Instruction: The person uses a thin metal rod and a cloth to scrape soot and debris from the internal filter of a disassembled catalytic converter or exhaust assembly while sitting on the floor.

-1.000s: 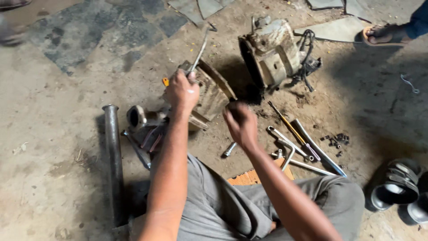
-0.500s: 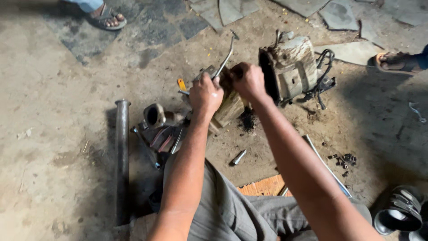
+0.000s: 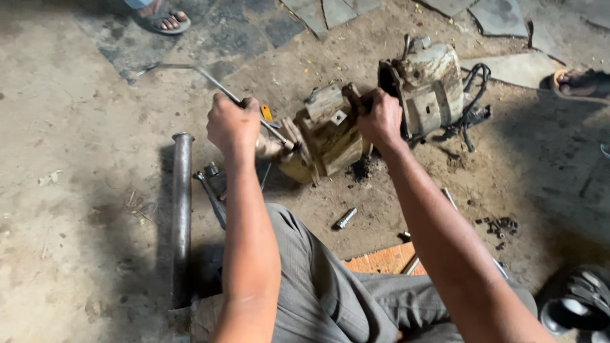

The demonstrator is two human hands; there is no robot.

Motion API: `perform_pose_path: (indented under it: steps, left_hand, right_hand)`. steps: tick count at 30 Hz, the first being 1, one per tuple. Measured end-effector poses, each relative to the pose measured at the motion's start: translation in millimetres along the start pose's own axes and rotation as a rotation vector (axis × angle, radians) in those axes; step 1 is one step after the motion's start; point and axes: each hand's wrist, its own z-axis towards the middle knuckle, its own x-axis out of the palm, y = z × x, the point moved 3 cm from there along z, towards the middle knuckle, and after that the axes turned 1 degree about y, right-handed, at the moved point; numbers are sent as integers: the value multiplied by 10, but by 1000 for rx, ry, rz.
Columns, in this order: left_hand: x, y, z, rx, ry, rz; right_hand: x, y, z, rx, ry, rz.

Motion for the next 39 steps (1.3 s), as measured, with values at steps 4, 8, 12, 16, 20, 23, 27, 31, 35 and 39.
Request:
perform_pose_path:
  steps: [4,8,12,16,20,23,27,31,35,39]
  left_hand:
    - [155,31,-107,55,-104,-59]
    - [313,113,-72,-79,77,-239]
    - [279,185,-137,-191,52,-532]
    - [225,21,-77,-211,160,-478]
    - [373,-203,78,-176,415,-96]
    - [499,-164,146,-99,377,-90]
    - [657,60,234,28,281,-213]
    - [744,225,335,-3,281,-236]
    - [698,293,307,37,300,-272]
    - [795,142,437,-99,486,-385]
  right_hand:
    - [-69,-202,5,-21,-78,-34]
    - [-89,-209,62,63,-4,-3]
    - [-146,-127,-3,-3,-31,-59]
    - [-241,-176,-169,26,-55,-40]
    - [-361,-417,-394,1,-78,36]
    - [-452,-500,-448,-128,-33,140]
    - [-685,-1139,-814,-134,138,292]
    - [-914,-2311,-1506,71,312,-154]
    - [-974,-3255,-2190,426,365,-217]
    - [-810,-3599,-2172,541,506,-199]
